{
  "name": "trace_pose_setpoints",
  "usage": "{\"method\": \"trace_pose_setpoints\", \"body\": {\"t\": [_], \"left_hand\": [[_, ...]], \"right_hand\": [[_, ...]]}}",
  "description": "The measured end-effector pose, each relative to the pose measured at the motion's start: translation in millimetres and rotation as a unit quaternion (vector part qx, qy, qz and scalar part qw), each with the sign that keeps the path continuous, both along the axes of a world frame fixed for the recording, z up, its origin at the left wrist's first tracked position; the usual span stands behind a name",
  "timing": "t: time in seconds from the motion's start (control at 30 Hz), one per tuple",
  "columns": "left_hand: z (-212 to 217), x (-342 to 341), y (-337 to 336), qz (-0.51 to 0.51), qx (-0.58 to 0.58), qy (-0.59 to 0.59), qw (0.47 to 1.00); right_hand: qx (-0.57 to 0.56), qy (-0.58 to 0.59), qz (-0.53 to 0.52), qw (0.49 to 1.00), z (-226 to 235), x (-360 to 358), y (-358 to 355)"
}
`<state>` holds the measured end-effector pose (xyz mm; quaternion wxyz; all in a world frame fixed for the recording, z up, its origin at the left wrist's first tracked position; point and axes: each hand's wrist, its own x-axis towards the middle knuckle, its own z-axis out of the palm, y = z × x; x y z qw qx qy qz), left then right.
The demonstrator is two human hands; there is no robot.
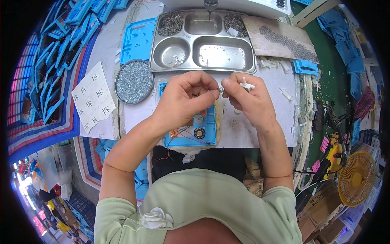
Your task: Assembling electronic components, soldering wires, and drilling holes in a blue plastic toy enclosure.
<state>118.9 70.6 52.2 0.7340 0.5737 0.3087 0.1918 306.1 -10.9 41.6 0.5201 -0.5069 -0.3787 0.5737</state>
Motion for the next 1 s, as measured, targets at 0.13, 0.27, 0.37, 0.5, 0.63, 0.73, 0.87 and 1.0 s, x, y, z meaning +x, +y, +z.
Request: {"method": "trace_pose_setpoints", "body": {"t": [0.13, 0.27, 0.37, 0.5, 0.63, 0.73, 0.87, 1.0], "left_hand": [[0.4, -1.0, -1.3, 0.005, 0.028, -0.003, 1.000], [2.0, 0.9, -1.4, 0.000, 0.030, 0.006, 1.000], [2.9, 1.9, -0.1, 0.001, 0.005, 0.021, 1.000], [2.6, 0.1, 1.3, -0.006, 0.000, 0.038, 0.999], [-1.3, -1.6, 0.9, 0.006, 0.003, 0.029, 1.000], [-0.8, -0.1, 0.4, 0.006, 0.008, 0.027, 1.000], [-3.2, -1.1, 0.9, 0.003, 0.017, 0.011, 1.000], [-2.6, -1.6, -0.5, 0.006, 0.054, 0.021, 0.998]], "right_hand": [[-0.015, -0.021, 0.014, 1.000, 2.1, -2.1, 0.5], [-0.020, 0.037, 0.000, 0.999, 2.3, -1.3, -1.8], [0.000, 0.029, -0.004, 1.000, -1.8, -0.9, -1.5], [0.032, -0.045, -0.002, 0.998, -3.6, -0.1, -0.8], [0.116, -0.164, -0.020, 0.979, -5.9, -1.2, -1.7], [0.153, -0.200, -0.031, 0.967, -7.5, 0.5, -3.3], [0.139, -0.189, -0.033, 0.972, -7.3, 0.2, -3.5], [0.056, -0.094, -0.020, 0.994, -5.2, 4.7, -3.0]]}}
